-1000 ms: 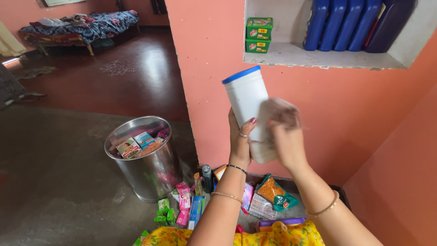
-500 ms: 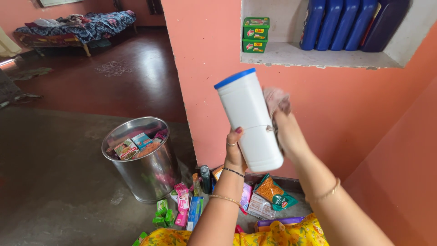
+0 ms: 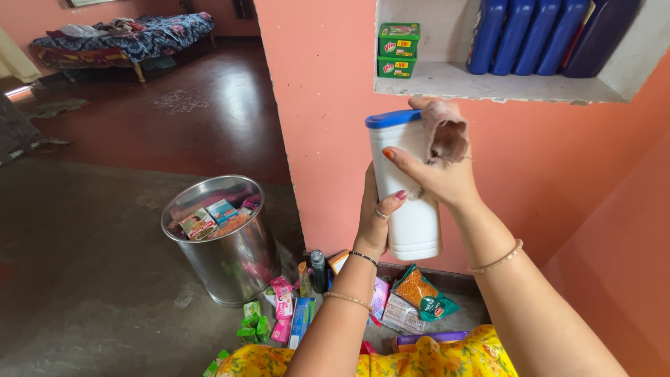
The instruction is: Wiping down cleaning product bottles and organizing them into a wall niche.
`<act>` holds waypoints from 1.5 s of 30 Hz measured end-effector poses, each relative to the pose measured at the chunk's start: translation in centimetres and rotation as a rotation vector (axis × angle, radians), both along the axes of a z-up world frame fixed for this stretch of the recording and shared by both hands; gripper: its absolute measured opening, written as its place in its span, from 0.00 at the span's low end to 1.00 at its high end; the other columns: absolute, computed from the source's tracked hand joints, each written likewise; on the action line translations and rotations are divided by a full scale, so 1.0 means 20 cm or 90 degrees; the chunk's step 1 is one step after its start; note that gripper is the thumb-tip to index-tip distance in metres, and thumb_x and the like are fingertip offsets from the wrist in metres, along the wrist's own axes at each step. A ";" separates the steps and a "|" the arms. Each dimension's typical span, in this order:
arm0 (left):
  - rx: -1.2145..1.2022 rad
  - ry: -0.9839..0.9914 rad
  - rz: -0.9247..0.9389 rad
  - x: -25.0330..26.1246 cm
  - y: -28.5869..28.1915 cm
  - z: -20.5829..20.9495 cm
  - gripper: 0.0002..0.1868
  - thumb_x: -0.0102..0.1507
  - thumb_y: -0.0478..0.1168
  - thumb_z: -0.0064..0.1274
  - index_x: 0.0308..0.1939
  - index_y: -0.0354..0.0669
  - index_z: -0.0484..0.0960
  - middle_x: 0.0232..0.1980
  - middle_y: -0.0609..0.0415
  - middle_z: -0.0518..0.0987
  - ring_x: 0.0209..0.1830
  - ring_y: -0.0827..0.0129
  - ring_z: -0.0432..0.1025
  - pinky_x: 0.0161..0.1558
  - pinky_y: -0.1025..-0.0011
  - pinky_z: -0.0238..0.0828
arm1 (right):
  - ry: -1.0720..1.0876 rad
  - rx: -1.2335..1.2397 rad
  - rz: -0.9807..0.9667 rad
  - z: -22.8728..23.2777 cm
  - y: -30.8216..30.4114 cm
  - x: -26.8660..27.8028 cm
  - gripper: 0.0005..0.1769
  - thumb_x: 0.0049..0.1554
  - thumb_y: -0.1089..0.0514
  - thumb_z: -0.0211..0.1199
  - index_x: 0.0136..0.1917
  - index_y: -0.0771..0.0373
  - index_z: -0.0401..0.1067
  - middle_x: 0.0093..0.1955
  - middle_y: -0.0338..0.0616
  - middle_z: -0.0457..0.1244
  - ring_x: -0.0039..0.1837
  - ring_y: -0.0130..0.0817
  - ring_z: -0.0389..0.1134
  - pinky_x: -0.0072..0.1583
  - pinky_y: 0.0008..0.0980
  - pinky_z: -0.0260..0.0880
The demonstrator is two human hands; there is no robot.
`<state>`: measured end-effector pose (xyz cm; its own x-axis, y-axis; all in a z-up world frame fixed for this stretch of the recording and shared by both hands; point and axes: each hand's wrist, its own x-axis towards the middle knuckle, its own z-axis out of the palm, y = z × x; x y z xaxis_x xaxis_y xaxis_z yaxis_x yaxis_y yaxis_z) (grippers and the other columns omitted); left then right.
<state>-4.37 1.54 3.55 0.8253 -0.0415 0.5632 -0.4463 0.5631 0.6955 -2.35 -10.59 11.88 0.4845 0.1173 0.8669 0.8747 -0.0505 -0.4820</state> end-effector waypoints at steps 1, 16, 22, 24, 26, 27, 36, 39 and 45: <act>-0.008 0.002 -0.004 0.00 -0.01 0.00 0.50 0.53 0.52 0.58 0.76 0.40 0.56 0.64 0.47 0.68 0.62 0.63 0.66 0.63 0.62 0.68 | -0.013 0.009 0.004 0.01 0.00 0.01 0.41 0.51 0.64 0.78 0.71 0.68 0.57 0.65 0.45 0.60 0.68 0.33 0.64 0.69 0.35 0.69; -0.123 0.033 0.075 0.13 0.01 0.07 0.43 0.56 0.50 0.58 0.71 0.38 0.60 0.60 0.46 0.70 0.60 0.61 0.68 0.61 0.62 0.69 | 0.185 -0.005 -0.003 -0.22 -0.03 -0.03 0.26 0.62 0.53 0.64 0.69 0.67 0.65 0.61 0.46 0.64 0.61 0.30 0.65 0.60 0.32 0.71; -0.081 0.053 0.085 0.10 0.06 0.08 0.41 0.58 0.50 0.57 0.71 0.38 0.60 0.61 0.46 0.70 0.61 0.61 0.67 0.61 0.63 0.68 | 0.119 -0.096 -0.168 -0.26 0.03 -0.15 0.33 0.61 0.45 0.64 0.70 0.69 0.63 0.63 0.52 0.65 0.65 0.37 0.67 0.64 0.37 0.68; -0.067 0.062 0.067 0.07 0.06 0.07 0.42 0.58 0.50 0.57 0.72 0.40 0.59 0.62 0.47 0.69 0.62 0.62 0.66 0.62 0.63 0.67 | 0.108 -0.080 -0.171 -0.28 0.00 -0.06 0.36 0.62 0.43 0.62 0.73 0.69 0.60 0.65 0.52 0.64 0.67 0.37 0.66 0.66 0.37 0.67; -0.018 0.026 0.019 0.04 0.06 0.08 0.43 0.58 0.50 0.57 0.74 0.42 0.58 0.64 0.49 0.70 0.64 0.64 0.66 0.64 0.65 0.66 | 0.320 0.205 0.065 -0.29 -0.07 0.13 0.37 0.67 0.38 0.52 0.79 0.63 0.60 0.59 0.41 0.59 0.55 0.32 0.52 0.53 0.33 0.54; -0.016 0.029 0.017 0.03 0.06 0.07 0.43 0.58 0.50 0.57 0.74 0.42 0.58 0.64 0.49 0.70 0.64 0.64 0.66 0.64 0.65 0.66 | 0.323 0.207 0.063 -0.20 -0.06 0.11 0.37 0.67 0.38 0.52 0.79 0.63 0.60 0.59 0.41 0.59 0.55 0.32 0.52 0.53 0.33 0.54; -0.083 0.018 -0.038 0.04 -0.01 0.08 0.40 0.59 0.50 0.56 0.71 0.40 0.61 0.60 0.49 0.71 0.59 0.62 0.69 0.59 0.61 0.71 | 0.498 0.230 0.170 -0.18 -0.05 -0.03 0.21 0.65 0.52 0.45 0.69 0.58 0.63 0.62 0.43 0.66 0.62 0.32 0.68 0.63 0.33 0.70; -0.097 0.020 0.054 0.07 0.00 0.08 0.38 0.59 0.49 0.56 0.70 0.39 0.62 0.60 0.48 0.71 0.60 0.62 0.68 0.61 0.62 0.69 | 0.438 0.204 0.081 -0.29 -0.05 -0.08 0.22 0.65 0.56 0.47 0.69 0.63 0.67 0.63 0.46 0.66 0.63 0.33 0.67 0.64 0.32 0.68; -0.061 0.053 -0.018 0.09 0.01 -0.01 0.38 0.59 0.48 0.55 0.70 0.39 0.62 0.62 0.49 0.71 0.64 0.63 0.66 0.65 0.63 0.65 | 0.207 0.038 -0.066 -0.04 -0.02 -0.20 0.27 0.67 0.54 0.56 0.76 0.64 0.61 0.67 0.47 0.64 0.69 0.32 0.64 0.70 0.32 0.62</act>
